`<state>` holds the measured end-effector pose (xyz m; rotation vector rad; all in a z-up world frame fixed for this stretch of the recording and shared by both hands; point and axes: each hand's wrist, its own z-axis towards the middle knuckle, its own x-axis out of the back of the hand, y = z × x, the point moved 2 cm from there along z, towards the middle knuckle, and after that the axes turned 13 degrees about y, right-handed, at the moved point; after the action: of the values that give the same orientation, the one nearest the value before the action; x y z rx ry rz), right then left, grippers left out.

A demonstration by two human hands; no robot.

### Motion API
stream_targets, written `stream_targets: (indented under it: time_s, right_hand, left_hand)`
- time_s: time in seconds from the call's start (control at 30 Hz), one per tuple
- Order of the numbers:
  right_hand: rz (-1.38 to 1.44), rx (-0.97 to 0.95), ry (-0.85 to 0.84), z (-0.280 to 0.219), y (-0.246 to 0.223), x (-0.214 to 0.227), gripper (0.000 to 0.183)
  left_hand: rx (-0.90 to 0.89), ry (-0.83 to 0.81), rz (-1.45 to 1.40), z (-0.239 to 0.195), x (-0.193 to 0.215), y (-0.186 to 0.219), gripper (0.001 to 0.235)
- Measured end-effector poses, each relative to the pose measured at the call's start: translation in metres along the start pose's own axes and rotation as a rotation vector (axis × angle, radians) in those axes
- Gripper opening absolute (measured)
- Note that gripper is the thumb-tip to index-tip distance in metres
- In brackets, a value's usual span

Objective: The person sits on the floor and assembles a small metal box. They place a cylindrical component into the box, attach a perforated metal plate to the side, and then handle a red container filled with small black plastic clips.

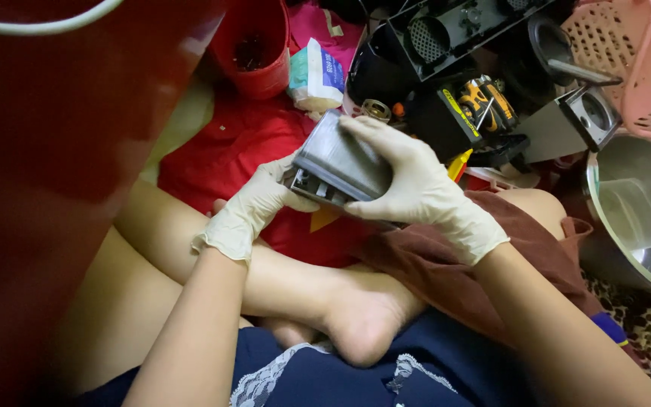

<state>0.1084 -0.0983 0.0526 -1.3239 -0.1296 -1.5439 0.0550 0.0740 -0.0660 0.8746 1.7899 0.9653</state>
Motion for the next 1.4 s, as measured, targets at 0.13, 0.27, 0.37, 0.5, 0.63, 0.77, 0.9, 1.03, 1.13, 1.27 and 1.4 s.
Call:
stream_targets:
  time_s: [0.13, 0.27, 0.37, 0.5, 0.63, 0.77, 0.9, 1.03, 1.13, 1.27, 1.4]
  right_hand:
    - [0.207, -0.084, 0.062, -0.001, -0.01, 0.015, 0.09]
    - [0.236, -0.101, -0.004, 0.003, -0.016, 0.02, 0.087]
    - [0.147, -0.05, -0.006, 0.004, -0.006, 0.007, 0.09]
    - [0.038, 0.01, -0.038, 0.001, 0.008, -0.009, 0.096]
    - [-0.021, 0.015, -0.063, 0.0, 0.009, -0.012, 0.099]
    - [-0.095, 0.037, -0.096, -0.001, 0.015, -0.013, 0.101]
    - [-0.13, 0.026, -0.141, 0.001, 0.008, -0.008, 0.1]
    - [-0.148, 0.042, -0.214, 0.008, -0.002, -0.001, 0.1]
    - [-0.183, 0.047, -0.284, 0.012, -0.003, 0.0, 0.103]
    - [-0.23, 0.078, -0.37, 0.018, -0.013, 0.001, 0.104]
    - [-0.47, -0.011, -0.456, 0.015, 0.003, -0.013, 0.125]
  left_hand:
    - [0.002, 0.004, 0.005, -0.008, -0.005, 0.01, 0.094]
    - [0.024, -0.063, 0.102, -0.017, -0.012, 0.022, 0.088]
    - [0.019, -0.057, 0.073, -0.006, -0.008, 0.01, 0.086]
    - [0.017, -0.026, -0.04, 0.009, 0.002, -0.009, 0.09]
    - [0.018, -0.03, -0.048, 0.011, 0.002, -0.01, 0.089]
    - [0.011, -0.034, -0.054, 0.007, -0.003, -0.002, 0.093]
    - [0.006, -0.06, -0.024, 0.014, 0.001, -0.013, 0.097]
    - [-0.003, -0.077, -0.022, 0.02, 0.002, -0.02, 0.103]
    - [0.028, -0.062, 0.02, 0.007, -0.004, -0.008, 0.101]
    - [-0.001, -0.062, 0.062, 0.019, 0.002, -0.022, 0.103]
    - [0.001, -0.052, 0.091, 0.018, 0.002, -0.02, 0.109]
